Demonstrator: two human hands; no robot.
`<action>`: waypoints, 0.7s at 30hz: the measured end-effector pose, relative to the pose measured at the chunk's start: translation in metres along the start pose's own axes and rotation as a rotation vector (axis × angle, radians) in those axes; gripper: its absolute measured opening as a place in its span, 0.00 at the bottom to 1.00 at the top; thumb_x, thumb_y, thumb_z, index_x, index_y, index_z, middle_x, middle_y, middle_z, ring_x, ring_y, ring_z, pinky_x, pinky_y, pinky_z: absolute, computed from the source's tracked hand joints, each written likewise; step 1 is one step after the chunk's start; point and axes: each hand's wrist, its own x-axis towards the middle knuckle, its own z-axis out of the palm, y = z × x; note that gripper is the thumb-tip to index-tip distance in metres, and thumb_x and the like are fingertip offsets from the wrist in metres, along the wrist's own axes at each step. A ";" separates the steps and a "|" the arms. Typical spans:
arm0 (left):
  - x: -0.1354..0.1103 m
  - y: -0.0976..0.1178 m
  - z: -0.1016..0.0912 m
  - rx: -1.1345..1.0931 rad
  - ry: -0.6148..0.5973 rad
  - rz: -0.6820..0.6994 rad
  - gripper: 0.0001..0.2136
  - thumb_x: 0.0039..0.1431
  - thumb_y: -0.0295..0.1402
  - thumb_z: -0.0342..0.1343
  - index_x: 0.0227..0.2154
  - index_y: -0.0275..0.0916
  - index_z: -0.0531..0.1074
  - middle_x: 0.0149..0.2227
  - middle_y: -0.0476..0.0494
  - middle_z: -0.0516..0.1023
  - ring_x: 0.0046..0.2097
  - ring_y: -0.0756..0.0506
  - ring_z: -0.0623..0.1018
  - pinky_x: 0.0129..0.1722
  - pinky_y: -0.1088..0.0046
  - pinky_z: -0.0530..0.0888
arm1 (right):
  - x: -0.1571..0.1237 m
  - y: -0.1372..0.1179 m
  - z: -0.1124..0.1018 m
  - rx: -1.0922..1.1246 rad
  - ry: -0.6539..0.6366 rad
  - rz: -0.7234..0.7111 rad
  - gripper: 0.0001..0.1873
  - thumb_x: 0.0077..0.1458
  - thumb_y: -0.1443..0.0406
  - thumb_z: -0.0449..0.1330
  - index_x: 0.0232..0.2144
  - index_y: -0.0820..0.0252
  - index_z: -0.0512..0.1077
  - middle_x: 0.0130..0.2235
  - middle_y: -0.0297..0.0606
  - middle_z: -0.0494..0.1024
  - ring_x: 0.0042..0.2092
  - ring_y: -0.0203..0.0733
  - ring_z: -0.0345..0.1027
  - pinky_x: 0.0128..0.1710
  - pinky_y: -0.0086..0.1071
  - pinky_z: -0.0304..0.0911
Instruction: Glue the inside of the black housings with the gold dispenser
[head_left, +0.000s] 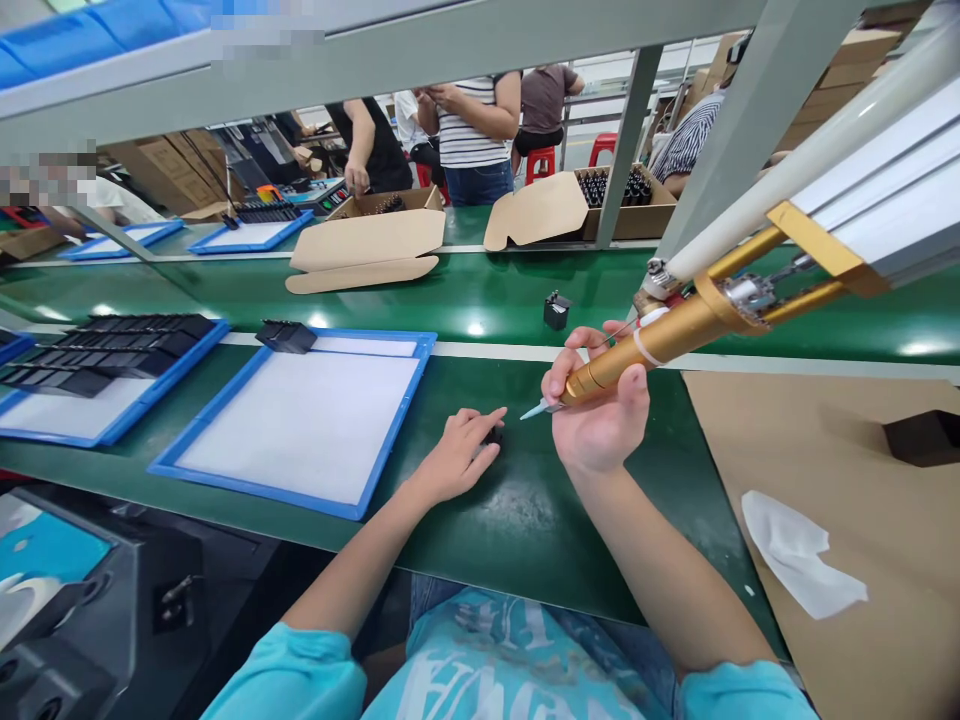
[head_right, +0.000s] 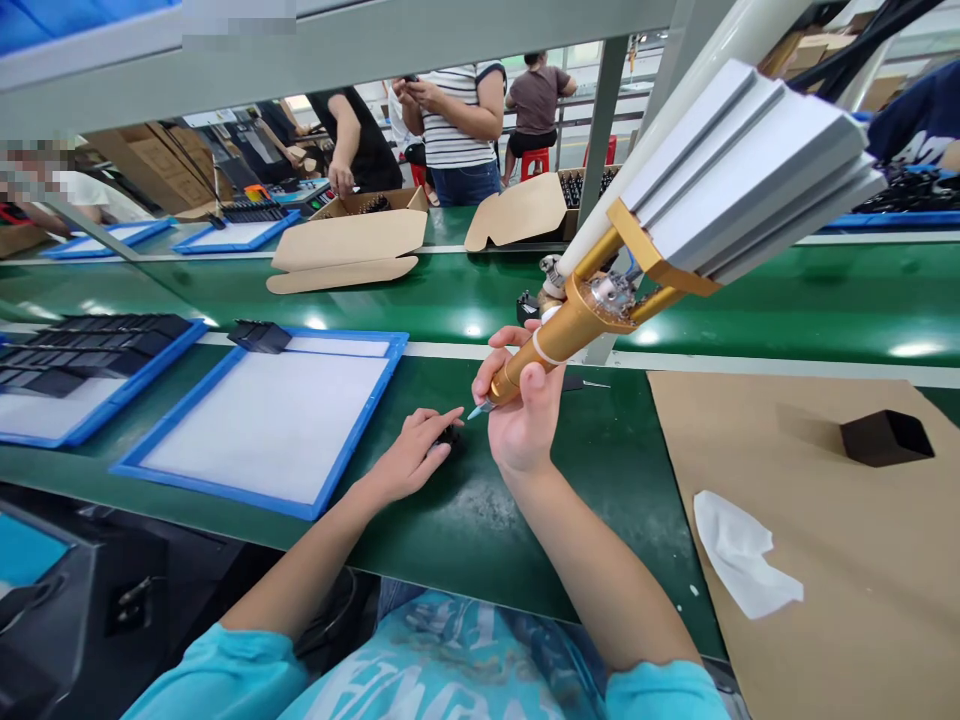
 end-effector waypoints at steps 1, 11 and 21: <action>-0.003 0.001 0.001 0.019 0.025 -0.010 0.23 0.67 0.32 0.45 0.64 0.40 0.57 0.51 0.40 0.76 0.49 0.40 0.70 0.51 0.55 0.69 | 0.000 0.000 0.000 -0.004 -0.001 0.002 0.21 0.50 0.48 0.58 0.42 0.50 0.63 0.36 0.30 0.68 0.22 0.28 0.62 0.16 0.27 0.53; -0.010 0.012 0.019 -0.085 0.321 -0.193 0.06 0.62 0.34 0.56 0.40 0.40 0.72 0.43 0.45 0.81 0.41 0.47 0.80 0.42 0.70 0.78 | 0.000 0.000 0.000 -0.033 -0.005 0.007 0.21 0.50 0.47 0.57 0.42 0.49 0.62 0.34 0.29 0.68 0.21 0.29 0.61 0.16 0.27 0.53; -0.013 0.003 0.030 -0.033 0.307 -0.052 0.07 0.60 0.35 0.57 0.40 0.42 0.74 0.46 0.42 0.81 0.47 0.43 0.81 0.48 0.65 0.78 | 0.001 -0.001 0.000 0.001 -0.010 0.015 0.21 0.50 0.48 0.58 0.41 0.50 0.63 0.33 0.28 0.69 0.21 0.29 0.62 0.16 0.27 0.53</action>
